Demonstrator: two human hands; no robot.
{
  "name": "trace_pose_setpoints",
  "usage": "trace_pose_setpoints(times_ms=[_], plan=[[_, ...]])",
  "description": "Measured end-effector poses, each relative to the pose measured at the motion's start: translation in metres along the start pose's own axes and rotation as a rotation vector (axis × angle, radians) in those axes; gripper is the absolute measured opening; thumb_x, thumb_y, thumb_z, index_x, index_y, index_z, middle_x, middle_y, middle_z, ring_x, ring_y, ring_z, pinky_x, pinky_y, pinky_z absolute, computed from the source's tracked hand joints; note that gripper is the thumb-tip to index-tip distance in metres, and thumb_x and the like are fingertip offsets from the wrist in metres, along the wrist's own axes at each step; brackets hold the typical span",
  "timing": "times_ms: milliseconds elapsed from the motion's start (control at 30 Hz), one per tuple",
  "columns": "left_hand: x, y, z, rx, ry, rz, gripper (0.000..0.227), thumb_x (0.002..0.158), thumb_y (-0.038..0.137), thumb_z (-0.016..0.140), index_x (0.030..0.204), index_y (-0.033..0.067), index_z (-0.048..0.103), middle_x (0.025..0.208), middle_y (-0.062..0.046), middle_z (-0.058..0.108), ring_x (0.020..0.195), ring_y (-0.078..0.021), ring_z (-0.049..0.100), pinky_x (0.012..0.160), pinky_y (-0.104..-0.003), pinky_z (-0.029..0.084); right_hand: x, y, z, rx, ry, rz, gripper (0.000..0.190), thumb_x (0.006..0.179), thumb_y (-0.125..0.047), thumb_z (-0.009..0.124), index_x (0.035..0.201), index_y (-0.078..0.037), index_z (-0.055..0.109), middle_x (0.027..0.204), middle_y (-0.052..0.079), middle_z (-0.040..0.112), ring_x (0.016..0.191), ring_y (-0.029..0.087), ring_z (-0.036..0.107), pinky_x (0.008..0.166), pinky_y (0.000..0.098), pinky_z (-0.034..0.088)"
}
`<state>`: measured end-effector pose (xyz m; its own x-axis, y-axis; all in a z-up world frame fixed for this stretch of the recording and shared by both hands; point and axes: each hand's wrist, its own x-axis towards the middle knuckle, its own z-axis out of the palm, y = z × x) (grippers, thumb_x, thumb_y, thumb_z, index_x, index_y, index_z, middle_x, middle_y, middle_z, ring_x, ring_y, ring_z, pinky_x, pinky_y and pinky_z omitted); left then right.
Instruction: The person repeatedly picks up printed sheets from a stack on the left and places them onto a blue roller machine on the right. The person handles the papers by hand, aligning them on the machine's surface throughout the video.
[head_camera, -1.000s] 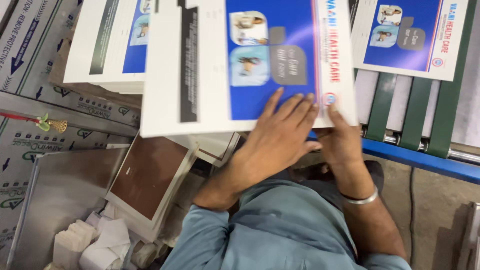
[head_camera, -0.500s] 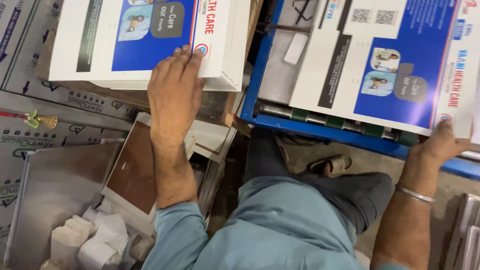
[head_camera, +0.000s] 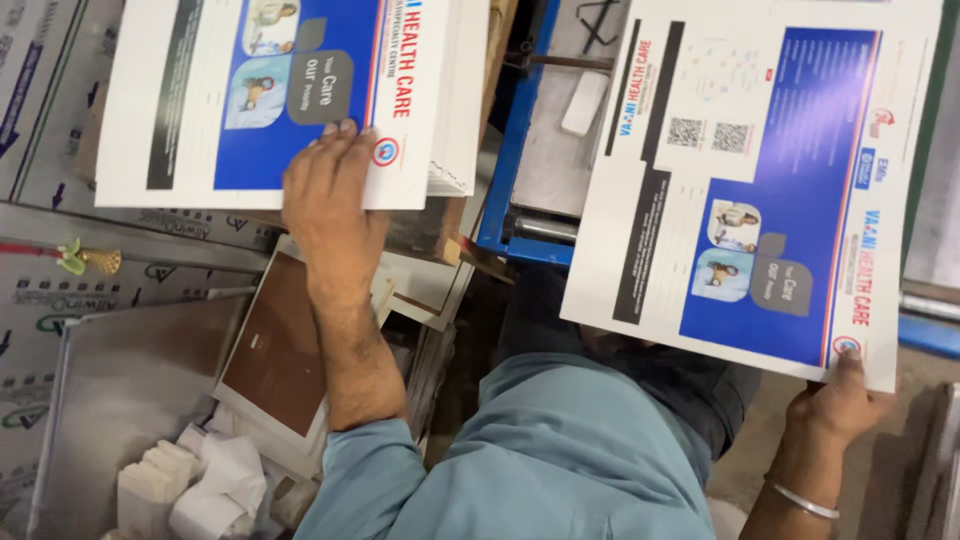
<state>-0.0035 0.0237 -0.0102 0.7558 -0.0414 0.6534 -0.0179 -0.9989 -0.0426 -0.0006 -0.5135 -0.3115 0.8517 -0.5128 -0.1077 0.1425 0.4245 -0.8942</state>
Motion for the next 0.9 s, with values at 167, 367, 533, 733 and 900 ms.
trace_pose_setpoints(times_ms=[167, 367, 533, 733, 900], plan=[[-0.002, 0.005, -0.003, -0.063, 0.013, -0.059, 0.031, 0.093, 0.015, 0.079, 0.122, 0.0061, 0.071, 0.121, -0.011, 0.07, 0.119, -0.0312, 0.064, 0.101, -0.046, 0.047, 0.015, 0.001, 0.013, -0.048, -0.033, 0.002, 0.037, 0.106, 0.009, 0.058, 0.143, 0.014, 0.057, 0.138, 0.022, 0.067, 0.12, 0.029, 0.073, 0.104, 0.038, 0.065], [-0.003, 0.008, -0.002, -0.067, 0.015, -0.095, 0.029, 0.096, 0.02, 0.081, 0.12, 0.0078, 0.073, 0.118, -0.009, 0.071, 0.116, -0.0298, 0.065, 0.099, -0.045, 0.046, 0.054, 0.013, 0.051, -0.024, 0.036, -0.034, 0.038, 0.102, 0.008, 0.058, 0.139, 0.012, 0.053, 0.136, 0.022, 0.068, 0.122, 0.029, 0.075, 0.107, 0.0384, 0.067], [-0.003, 0.007, -0.001, -0.106, 0.029, -0.099, 0.028, 0.095, 0.02, 0.082, 0.119, 0.0077, 0.072, 0.116, -0.009, 0.071, 0.113, -0.0297, 0.065, 0.098, -0.044, 0.046, 0.077, 0.019, 0.076, 0.086, 0.021, 0.07, 0.041, 0.103, 0.003, 0.056, 0.143, 0.005, 0.048, 0.137, 0.019, 0.068, 0.123, 0.028, 0.077, 0.105, 0.0386, 0.07], [-0.004, 0.005, -0.001, -0.115, 0.017, -0.094, 0.029, 0.095, 0.018, 0.081, 0.119, 0.0073, 0.071, 0.117, -0.01, 0.071, 0.113, -0.0308, 0.065, 0.099, -0.045, 0.045, 0.09, 0.007, 0.073, -0.106, -0.071, 0.269, 0.032, 0.11, -0.012, 0.057, 0.141, -0.001, 0.052, 0.124, 0.015, 0.069, 0.101, 0.028, 0.076, 0.078, 0.0393, 0.067], [-0.003, 0.007, -0.002, -0.111, 0.007, -0.097, 0.033, 0.093, 0.02, 0.081, 0.12, 0.006, 0.069, 0.12, -0.012, 0.071, 0.115, -0.0318, 0.064, 0.1, -0.046, 0.044, 0.077, 0.012, 0.056, -0.154, -0.105, 0.263, 0.028, 0.118, -0.013, 0.056, 0.139, 0.005, 0.053, 0.121, 0.021, 0.069, 0.101, 0.032, 0.076, 0.084, 0.0383, 0.069]])
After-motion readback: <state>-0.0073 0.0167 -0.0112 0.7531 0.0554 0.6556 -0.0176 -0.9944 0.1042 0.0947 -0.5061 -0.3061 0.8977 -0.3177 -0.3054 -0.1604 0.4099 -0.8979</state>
